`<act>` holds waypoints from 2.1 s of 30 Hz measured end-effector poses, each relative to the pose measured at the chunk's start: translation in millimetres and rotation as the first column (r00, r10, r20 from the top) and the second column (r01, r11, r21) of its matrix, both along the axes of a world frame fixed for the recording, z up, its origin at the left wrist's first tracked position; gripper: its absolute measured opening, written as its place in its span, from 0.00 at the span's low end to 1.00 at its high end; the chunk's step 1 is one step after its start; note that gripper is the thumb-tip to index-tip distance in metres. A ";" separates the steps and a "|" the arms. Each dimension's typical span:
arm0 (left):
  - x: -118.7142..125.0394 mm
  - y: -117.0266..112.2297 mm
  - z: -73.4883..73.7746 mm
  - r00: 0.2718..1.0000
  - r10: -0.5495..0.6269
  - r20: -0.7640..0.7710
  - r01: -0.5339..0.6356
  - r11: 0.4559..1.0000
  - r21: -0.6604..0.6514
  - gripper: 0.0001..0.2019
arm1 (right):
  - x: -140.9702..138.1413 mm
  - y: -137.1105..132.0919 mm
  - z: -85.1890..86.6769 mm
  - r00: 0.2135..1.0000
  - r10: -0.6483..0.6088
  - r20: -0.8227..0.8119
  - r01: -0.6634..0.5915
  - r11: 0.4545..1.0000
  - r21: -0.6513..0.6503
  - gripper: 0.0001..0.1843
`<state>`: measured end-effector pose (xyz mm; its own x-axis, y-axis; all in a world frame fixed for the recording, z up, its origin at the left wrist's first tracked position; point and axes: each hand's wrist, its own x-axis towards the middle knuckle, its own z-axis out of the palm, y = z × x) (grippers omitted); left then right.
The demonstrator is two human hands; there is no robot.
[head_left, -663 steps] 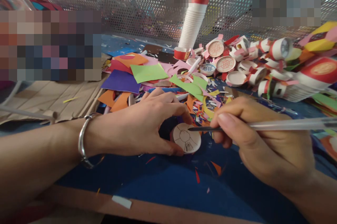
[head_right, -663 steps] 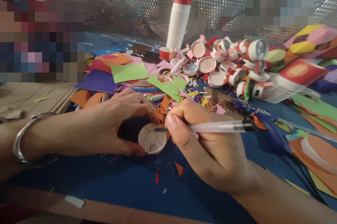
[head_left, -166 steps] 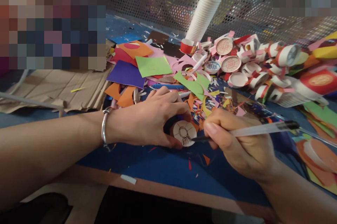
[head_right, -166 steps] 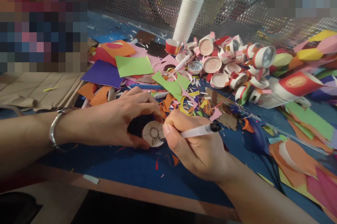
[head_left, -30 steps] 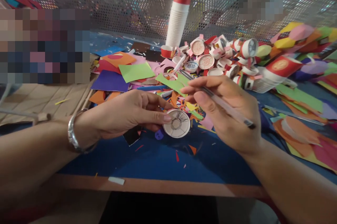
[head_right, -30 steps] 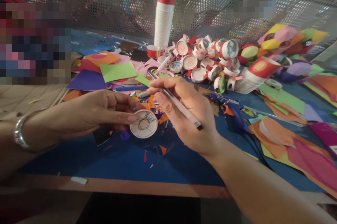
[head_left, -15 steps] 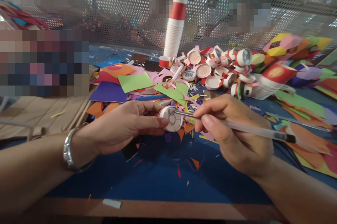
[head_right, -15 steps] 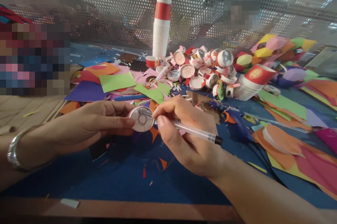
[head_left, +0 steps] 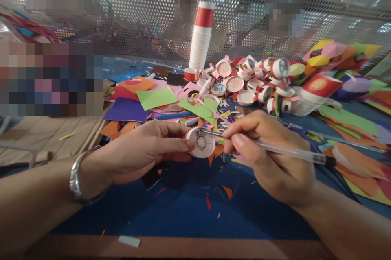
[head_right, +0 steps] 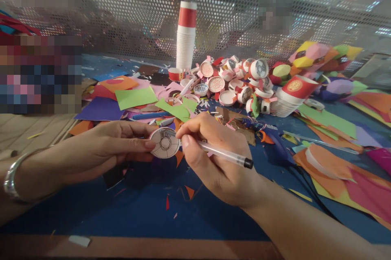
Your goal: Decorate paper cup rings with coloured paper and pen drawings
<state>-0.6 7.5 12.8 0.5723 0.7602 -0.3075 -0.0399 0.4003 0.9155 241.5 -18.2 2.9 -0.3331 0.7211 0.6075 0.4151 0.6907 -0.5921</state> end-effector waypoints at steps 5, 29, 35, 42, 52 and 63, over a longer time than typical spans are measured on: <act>0.7 -0.4 2.5 1.000 -0.009 -0.027 0.010 0.999 0.034 0.08 | 0.8 -1.4 1.3 1.000 0.012 0.029 -0.012 1.000 0.001 0.05; 2.6 -7.1 5.5 0.999 -0.010 -0.043 0.011 1.000 0.013 0.07 | 1.8 -2.8 3.3 0.999 0.009 0.030 -0.010 0.999 0.037 0.05; 2.2 -7.7 6.4 0.995 -0.066 -0.076 0.068 0.997 0.022 0.07 | 1.1 -2.5 6.0 0.999 -0.019 0.042 0.015 0.997 0.075 0.05; 2.0 -6.9 4.9 0.995 -0.054 -0.081 0.057 0.997 0.047 0.09 | 0.9 -3.0 6.5 0.999 -0.009 0.048 0.004 0.996 0.084 0.05; 4.8 -8.9 6.1 0.992 -0.048 -0.118 0.060 0.993 0.099 0.10 | 2.3 -4.8 4.0 0.999 -0.014 0.037 0.011 0.997 0.082 0.04; 4.1 -10.3 2.7 0.991 -0.038 -0.127 0.056 0.988 0.143 0.12 | -0.3 -4.7 5.3 0.999 -0.012 0.051 0.007 0.996 0.089 0.05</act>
